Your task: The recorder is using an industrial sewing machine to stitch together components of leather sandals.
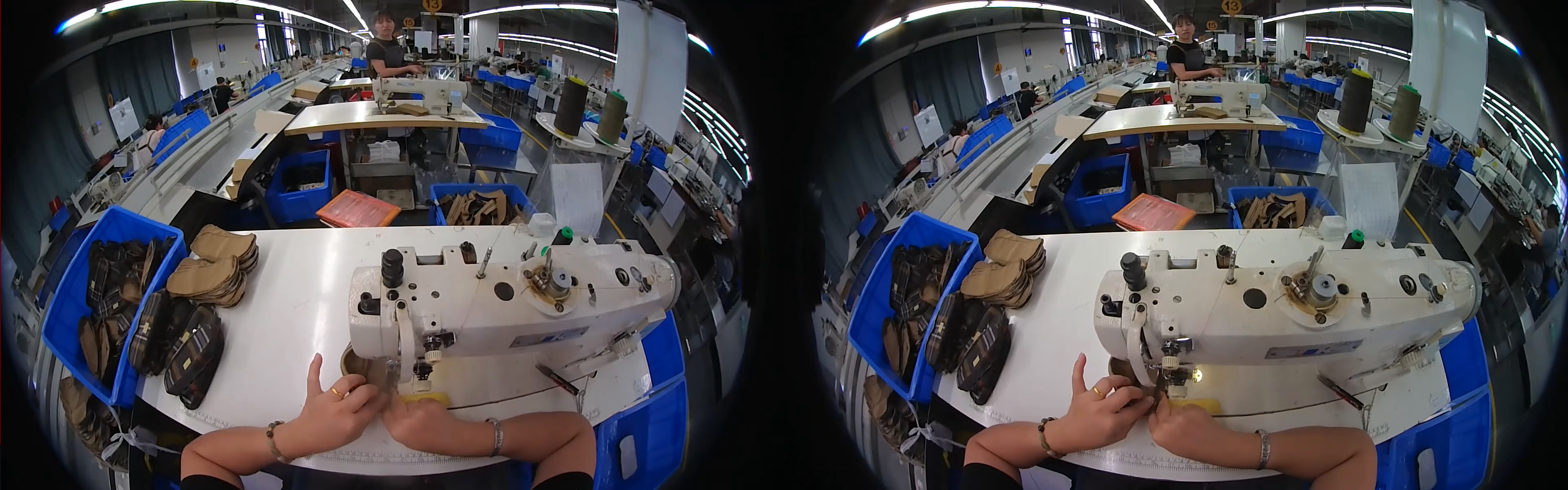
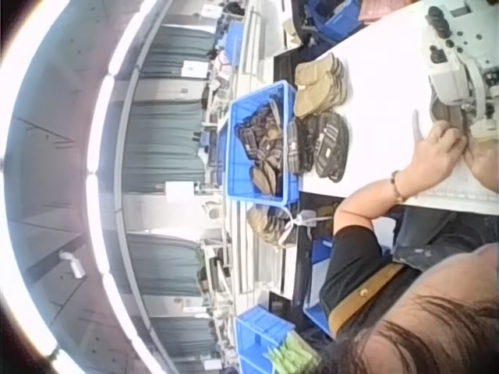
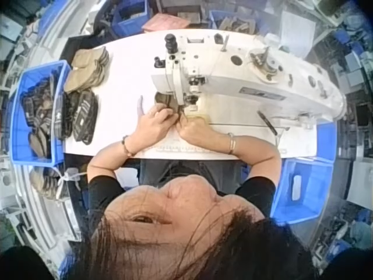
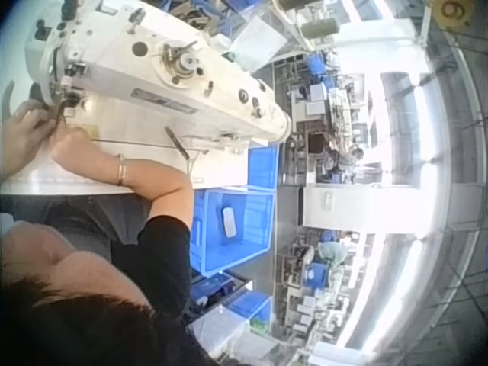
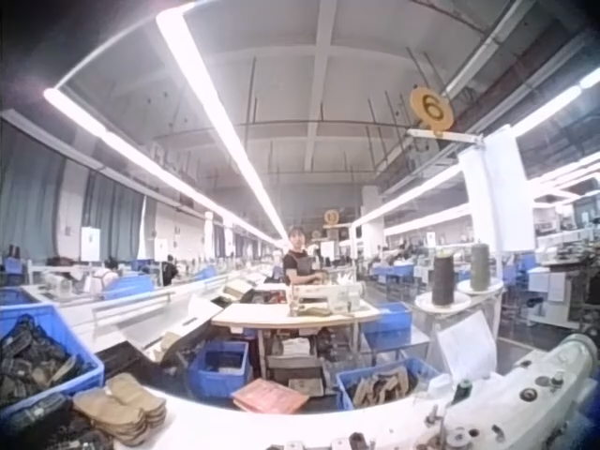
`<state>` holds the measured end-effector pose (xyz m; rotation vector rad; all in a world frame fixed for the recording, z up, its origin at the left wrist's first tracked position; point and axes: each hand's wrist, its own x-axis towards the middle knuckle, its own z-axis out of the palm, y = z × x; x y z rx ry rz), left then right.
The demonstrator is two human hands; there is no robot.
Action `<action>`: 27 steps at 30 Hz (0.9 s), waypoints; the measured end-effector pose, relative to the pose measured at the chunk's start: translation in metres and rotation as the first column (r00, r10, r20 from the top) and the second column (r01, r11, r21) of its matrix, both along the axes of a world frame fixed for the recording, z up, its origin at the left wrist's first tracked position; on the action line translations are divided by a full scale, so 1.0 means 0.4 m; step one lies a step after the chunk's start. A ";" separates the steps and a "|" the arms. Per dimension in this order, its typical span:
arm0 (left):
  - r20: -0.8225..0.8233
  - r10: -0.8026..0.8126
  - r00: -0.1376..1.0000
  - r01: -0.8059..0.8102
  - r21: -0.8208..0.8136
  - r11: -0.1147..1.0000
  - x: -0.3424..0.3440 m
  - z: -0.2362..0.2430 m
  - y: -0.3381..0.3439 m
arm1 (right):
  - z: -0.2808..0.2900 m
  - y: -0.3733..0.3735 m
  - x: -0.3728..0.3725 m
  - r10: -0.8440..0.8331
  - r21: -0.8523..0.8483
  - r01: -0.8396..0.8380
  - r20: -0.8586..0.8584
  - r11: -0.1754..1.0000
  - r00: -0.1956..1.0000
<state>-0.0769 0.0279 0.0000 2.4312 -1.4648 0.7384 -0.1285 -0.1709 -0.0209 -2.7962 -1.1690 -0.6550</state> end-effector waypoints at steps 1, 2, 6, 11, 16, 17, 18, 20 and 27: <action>0.005 -0.002 1.000 0.002 0.002 1.000 -0.001 -0.004 -0.001 | -0.005 -0.001 0.000 -0.002 0.002 0.002 0.005 1.000 1.000; 0.032 -0.005 0.999 0.004 0.019 1.000 -0.001 -0.009 0.001 | -0.013 -0.001 -0.001 -0.003 -0.003 0.003 -0.002 1.000 1.000; -0.012 -0.038 0.999 0.039 0.090 0.995 0.000 -0.021 0.000 | -0.011 -0.004 -0.001 0.005 -0.018 -0.006 -0.046 1.000 0.999; -0.267 -0.031 0.963 0.048 0.059 0.997 0.009 -0.020 -0.006 | -0.009 0.002 -0.013 -0.001 -0.006 0.001 0.000 1.000 1.000; -0.259 0.007 0.966 0.025 0.121 0.992 0.005 -0.034 -0.015 | -0.008 0.010 -0.025 0.001 -0.037 0.001 0.048 0.999 0.999; -0.239 -0.007 0.971 0.037 0.122 0.992 0.003 -0.030 -0.016 | -0.010 0.010 -0.026 0.007 -0.020 -0.006 0.061 1.000 0.998; -0.219 -0.020 0.975 0.048 0.124 0.991 0.001 -0.030 -0.017 | -0.013 0.009 -0.027 0.013 -0.002 -0.012 0.074 1.000 0.997; -0.219 -0.038 0.975 0.067 0.124 0.990 0.002 -0.035 -0.014 | -0.019 0.011 -0.028 0.013 -0.007 -0.013 0.064 1.000 0.998; -0.219 -0.080 0.973 0.108 0.123 0.987 0.005 -0.041 -0.012 | -0.022 0.005 -0.029 0.072 0.036 -0.072 0.011 0.997 0.997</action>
